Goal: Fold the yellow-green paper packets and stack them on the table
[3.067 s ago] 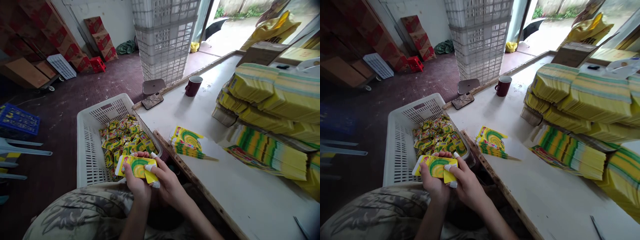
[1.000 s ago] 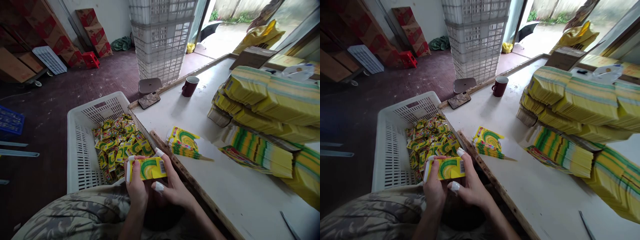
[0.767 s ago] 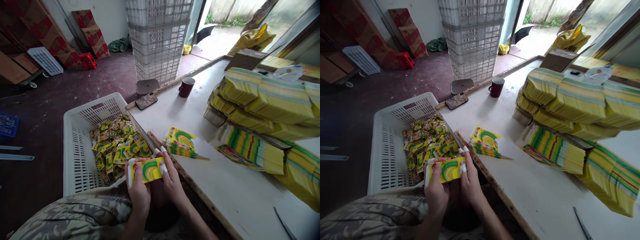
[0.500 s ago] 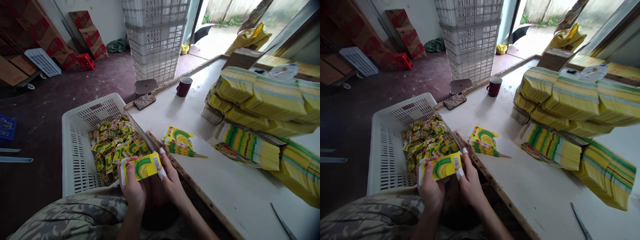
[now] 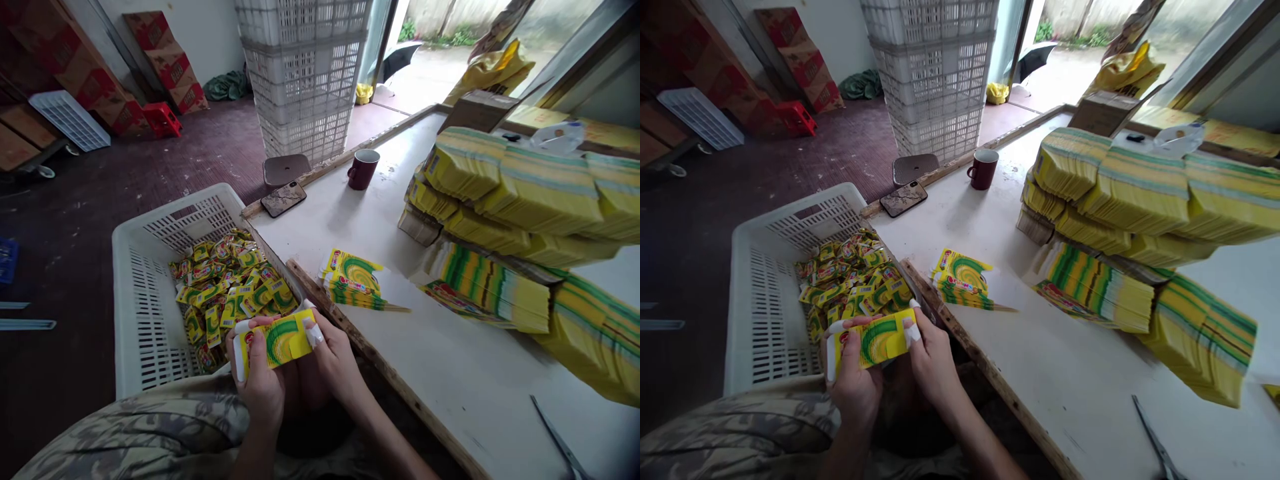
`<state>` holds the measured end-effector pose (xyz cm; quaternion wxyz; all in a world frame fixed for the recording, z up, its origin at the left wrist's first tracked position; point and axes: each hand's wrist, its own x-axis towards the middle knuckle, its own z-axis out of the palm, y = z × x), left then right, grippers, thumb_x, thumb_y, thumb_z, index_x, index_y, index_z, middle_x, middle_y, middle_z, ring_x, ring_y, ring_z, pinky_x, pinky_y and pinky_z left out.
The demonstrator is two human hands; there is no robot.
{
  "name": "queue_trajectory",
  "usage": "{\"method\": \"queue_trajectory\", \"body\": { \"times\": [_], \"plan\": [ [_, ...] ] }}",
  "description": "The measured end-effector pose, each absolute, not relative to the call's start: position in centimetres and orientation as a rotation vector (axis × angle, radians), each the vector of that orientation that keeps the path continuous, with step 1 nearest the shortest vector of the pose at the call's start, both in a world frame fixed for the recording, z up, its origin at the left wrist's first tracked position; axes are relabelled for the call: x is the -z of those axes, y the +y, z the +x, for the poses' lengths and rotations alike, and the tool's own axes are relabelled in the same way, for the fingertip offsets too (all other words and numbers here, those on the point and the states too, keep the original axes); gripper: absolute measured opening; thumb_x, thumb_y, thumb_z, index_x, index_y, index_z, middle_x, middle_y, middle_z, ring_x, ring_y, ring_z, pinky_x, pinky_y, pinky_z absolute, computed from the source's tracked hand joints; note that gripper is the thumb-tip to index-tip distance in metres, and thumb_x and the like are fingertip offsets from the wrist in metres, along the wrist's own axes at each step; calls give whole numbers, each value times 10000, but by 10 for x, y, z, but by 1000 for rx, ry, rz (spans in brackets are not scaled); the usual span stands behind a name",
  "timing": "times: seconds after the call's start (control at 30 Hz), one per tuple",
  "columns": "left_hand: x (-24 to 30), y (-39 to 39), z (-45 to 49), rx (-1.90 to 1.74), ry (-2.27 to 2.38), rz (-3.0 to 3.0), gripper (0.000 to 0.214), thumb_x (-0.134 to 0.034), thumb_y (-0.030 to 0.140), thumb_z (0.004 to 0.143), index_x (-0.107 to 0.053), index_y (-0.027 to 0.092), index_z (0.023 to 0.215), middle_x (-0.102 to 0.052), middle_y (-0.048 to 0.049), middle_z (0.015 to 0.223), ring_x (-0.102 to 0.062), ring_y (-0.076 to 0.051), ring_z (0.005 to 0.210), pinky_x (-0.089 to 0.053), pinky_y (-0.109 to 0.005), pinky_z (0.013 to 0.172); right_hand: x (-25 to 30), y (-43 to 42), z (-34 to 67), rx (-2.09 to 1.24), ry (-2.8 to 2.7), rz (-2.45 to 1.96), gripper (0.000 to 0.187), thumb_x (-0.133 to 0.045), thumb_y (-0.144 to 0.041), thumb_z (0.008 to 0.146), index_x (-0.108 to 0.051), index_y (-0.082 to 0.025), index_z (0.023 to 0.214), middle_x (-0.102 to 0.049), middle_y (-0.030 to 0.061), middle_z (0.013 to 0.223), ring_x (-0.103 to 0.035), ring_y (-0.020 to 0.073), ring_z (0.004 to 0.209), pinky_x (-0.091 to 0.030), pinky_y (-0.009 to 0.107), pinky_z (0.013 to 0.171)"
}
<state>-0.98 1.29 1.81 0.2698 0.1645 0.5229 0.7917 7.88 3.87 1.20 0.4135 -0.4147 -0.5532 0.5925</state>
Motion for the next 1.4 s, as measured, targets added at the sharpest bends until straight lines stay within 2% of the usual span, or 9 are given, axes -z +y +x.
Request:
{"method": "queue_trajectory", "body": {
  "times": [0.23, 0.4, 0.57, 0.7, 0.8, 0.97, 1.07, 1.23, 1.4],
  "plan": [
    [-18, 12, -3, -2103, 1463, 478, 88, -615, 188, 800, -584, 189, 882, -642, 1, 857, -630, -161, 824, -526, -295, 785, -1, 45, 78, -1403, -1388, -1159, 386, -367, -377, 957, -624, -187, 1174, -709, 76, 979, -663, 215, 820, -554, 321, 734],
    [-19, 16, -9, -1956, 1384, 241, 81, -605, 252, 807, -602, 181, 847, -641, -5, 826, -624, -142, 758, -537, -254, 699, -3, 39, 84, -1311, -1592, -1036, 600, -640, -314, 787, -428, -179, 1332, -555, 116, 1227, -581, 231, 1039, -499, 334, 892],
    [-12, 14, -1, -1907, 1361, 112, 163, -686, 230, 738, -624, 173, 878, -634, 6, 846, -620, -120, 781, -528, -202, 690, -4, 35, 80, -1042, -1604, -1096, 153, -565, -244, 809, -566, -192, 953, -535, 63, 955, -563, 195, 886, -490, 312, 791],
    [-17, 14, -7, -1880, 1376, 93, 143, -676, 231, 745, -622, 180, 868, -633, 12, 825, -623, -121, 740, -539, -203, 656, -15, 39, 84, -1038, -1685, -1085, 344, -638, -323, 771, -528, -190, 1068, -523, 83, 1036, -553, 217, 941, -492, 332, 819],
    [-22, 20, -36, -2056, 1325, 57, 149, -604, 327, 821, -623, 215, 916, -644, 11, 873, -633, -132, 793, -543, -189, 619, -28, 52, 108, -896, -1748, -1088, 595, -685, -399, 747, -438, -184, 1244, -489, 124, 1200, -505, 258, 1092, -459, 381, 925],
    [-12, 28, -69, -1987, 1012, -191, 678, -372, 711, 811, -550, 128, 1106, -598, -147, 1109, -580, -233, 1111, -563, -309, 837, -26, 84, 156, -273, -1773, -1659, 318, -546, -186, 828, -520, -139, 1142, -587, 148, 1063, -511, 303, 993, -452, 474, 873],
    [-4, 28, -54, -1730, 961, -298, 579, -469, 565, 861, -474, 79, 1176, -582, -183, 1109, -608, -238, 1065, -572, -358, 831, -16, 93, 167, -181, -1958, -1765, 399, -513, -46, 753, -538, -100, 1148, -613, 156, 1023, -517, 308, 933, -459, 470, 849],
    [-1, 26, -34, -1533, 1031, -283, 249, -377, 247, 951, -583, 111, 985, -640, -66, 874, -658, -130, 697, -569, -242, 582, -10, 97, 168, -164, -1938, -1761, 464, -534, -27, 691, -510, -95, 1150, -584, 147, 992, -518, 306, 924, -452, 475, 853],
    [5, 23, -27, -1640, 1045, -23, 327, -595, 436, 831, -632, 140, 965, -652, -53, 833, -634, -131, 682, -542, -232, 584, -16, 87, 156, -378, -1530, -1552, 535, -614, -138, 704, -390, -178, 1189, -482, 24, 856, -529, 208, 754, -494, 374, 712]
  ]
}}
